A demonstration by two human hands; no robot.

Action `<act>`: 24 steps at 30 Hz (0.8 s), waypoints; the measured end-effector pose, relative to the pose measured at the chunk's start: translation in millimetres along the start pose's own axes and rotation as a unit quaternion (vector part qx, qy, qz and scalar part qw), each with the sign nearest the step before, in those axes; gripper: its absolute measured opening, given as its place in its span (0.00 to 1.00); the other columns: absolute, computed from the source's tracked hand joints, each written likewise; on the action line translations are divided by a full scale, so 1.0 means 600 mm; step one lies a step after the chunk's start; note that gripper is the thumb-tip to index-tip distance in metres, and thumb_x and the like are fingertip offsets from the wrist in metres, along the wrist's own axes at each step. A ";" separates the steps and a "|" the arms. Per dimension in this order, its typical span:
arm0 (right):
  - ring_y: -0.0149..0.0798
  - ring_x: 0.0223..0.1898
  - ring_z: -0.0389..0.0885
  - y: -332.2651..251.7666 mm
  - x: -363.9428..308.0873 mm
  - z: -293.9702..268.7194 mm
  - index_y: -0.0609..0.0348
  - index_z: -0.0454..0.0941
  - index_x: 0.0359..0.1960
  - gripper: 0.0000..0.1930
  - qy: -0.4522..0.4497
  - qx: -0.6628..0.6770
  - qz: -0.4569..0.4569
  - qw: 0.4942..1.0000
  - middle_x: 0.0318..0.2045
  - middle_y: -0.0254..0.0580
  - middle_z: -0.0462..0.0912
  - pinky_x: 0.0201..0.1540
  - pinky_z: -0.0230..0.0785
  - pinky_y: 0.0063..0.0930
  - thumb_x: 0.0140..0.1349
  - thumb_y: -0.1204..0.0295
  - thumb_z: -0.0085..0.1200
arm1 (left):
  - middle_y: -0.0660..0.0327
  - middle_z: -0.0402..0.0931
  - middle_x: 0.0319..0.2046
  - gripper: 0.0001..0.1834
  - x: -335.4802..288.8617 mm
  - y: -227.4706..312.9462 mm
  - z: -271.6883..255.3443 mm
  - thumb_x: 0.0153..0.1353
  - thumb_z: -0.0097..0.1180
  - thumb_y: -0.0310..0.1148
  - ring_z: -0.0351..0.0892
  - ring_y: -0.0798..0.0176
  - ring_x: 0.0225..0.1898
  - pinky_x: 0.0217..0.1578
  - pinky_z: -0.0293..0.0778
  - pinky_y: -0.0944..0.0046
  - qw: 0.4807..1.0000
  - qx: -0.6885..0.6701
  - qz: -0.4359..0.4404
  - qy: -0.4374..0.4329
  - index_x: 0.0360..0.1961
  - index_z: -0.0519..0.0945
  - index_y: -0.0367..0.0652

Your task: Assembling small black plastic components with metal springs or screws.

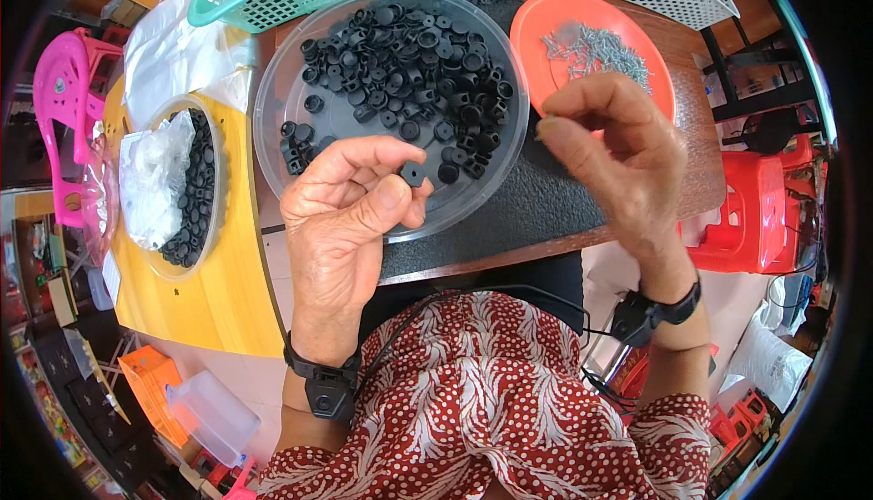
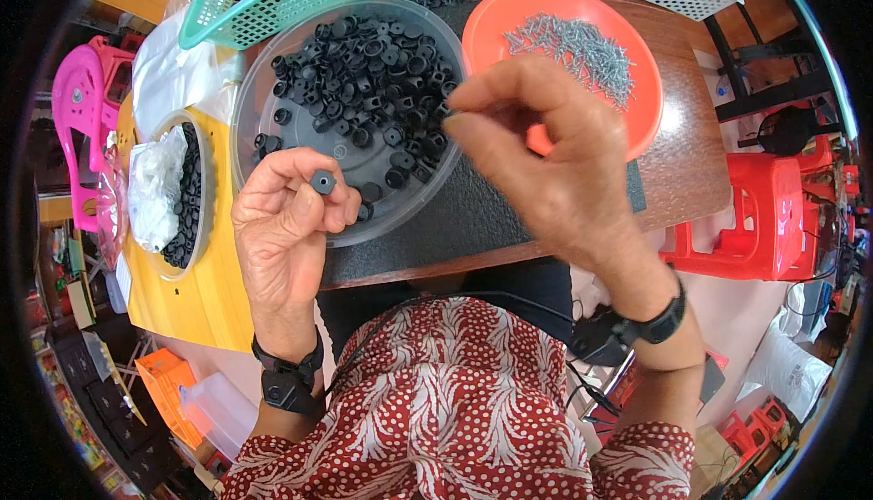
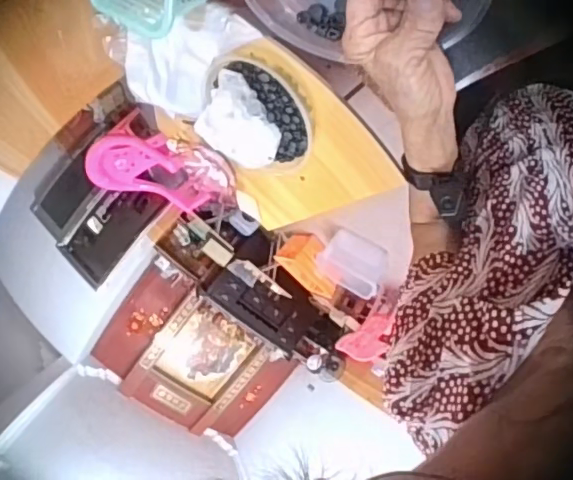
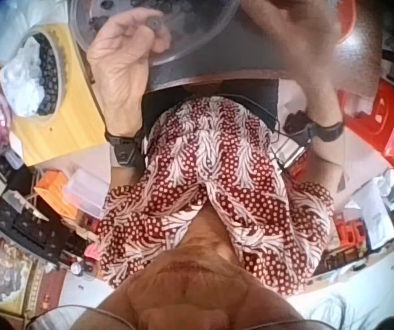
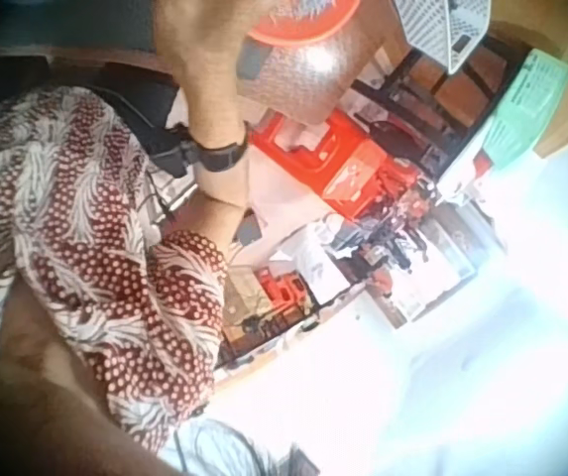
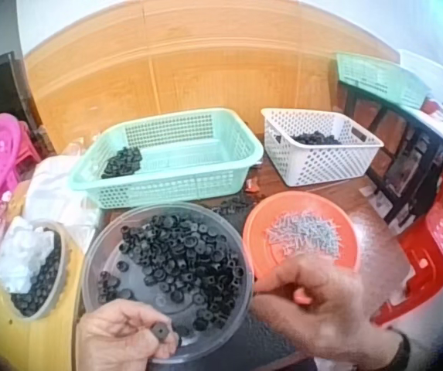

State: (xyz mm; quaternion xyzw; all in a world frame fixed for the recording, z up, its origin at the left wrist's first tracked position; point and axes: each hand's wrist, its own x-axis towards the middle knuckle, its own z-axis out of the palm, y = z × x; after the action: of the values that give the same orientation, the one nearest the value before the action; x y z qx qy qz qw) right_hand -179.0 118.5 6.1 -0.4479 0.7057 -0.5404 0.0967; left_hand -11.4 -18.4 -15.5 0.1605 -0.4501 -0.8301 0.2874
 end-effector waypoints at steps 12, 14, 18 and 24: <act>0.24 0.24 0.74 -0.028 -0.027 0.095 0.65 0.75 0.33 0.07 0.040 0.242 -0.025 0.969 0.28 0.36 0.76 0.26 0.66 0.17 0.51 0.84 0.56 | 0.57 0.78 0.30 0.14 -0.009 0.001 0.015 0.50 0.62 0.25 0.75 0.70 0.26 0.29 0.73 0.74 0.999 0.034 -0.024 0.034 0.38 0.76 0.30; 0.25 0.24 0.74 -0.021 -0.030 0.100 0.65 0.75 0.32 0.07 0.045 0.230 -0.044 0.971 0.28 0.37 0.76 0.26 0.66 0.17 0.50 0.84 0.56 | 0.57 0.78 0.30 0.14 -0.011 0.001 0.015 0.50 0.62 0.25 0.75 0.70 0.26 0.29 0.72 0.74 0.999 0.030 -0.024 0.034 0.38 0.76 0.30; 0.26 0.25 0.73 -0.017 -0.035 0.107 0.65 0.76 0.32 0.08 0.063 0.204 -0.073 0.974 0.29 0.39 0.76 0.25 0.65 0.17 0.49 0.85 0.57 | 0.57 0.78 0.31 0.13 -0.014 0.001 0.012 0.50 0.62 0.24 0.74 0.71 0.26 0.30 0.72 0.74 0.999 0.026 -0.030 0.027 0.37 0.77 0.30; 0.26 0.25 0.72 -0.018 -0.040 0.111 0.64 0.75 0.32 0.08 0.077 0.212 -0.065 0.972 0.29 0.39 0.76 0.25 0.65 0.17 0.49 0.85 0.57 | 0.57 0.78 0.31 0.13 -0.017 0.003 0.015 0.50 0.62 0.24 0.75 0.71 0.27 0.30 0.72 0.74 0.999 0.029 -0.027 0.024 0.37 0.77 0.30</act>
State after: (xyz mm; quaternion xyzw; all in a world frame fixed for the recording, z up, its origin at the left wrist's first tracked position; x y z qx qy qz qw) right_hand -118.0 91.1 -19.4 -0.4189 0.5493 -0.7161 0.0992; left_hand -7.9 -7.0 -9.2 0.2008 -0.4623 -0.8202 0.2705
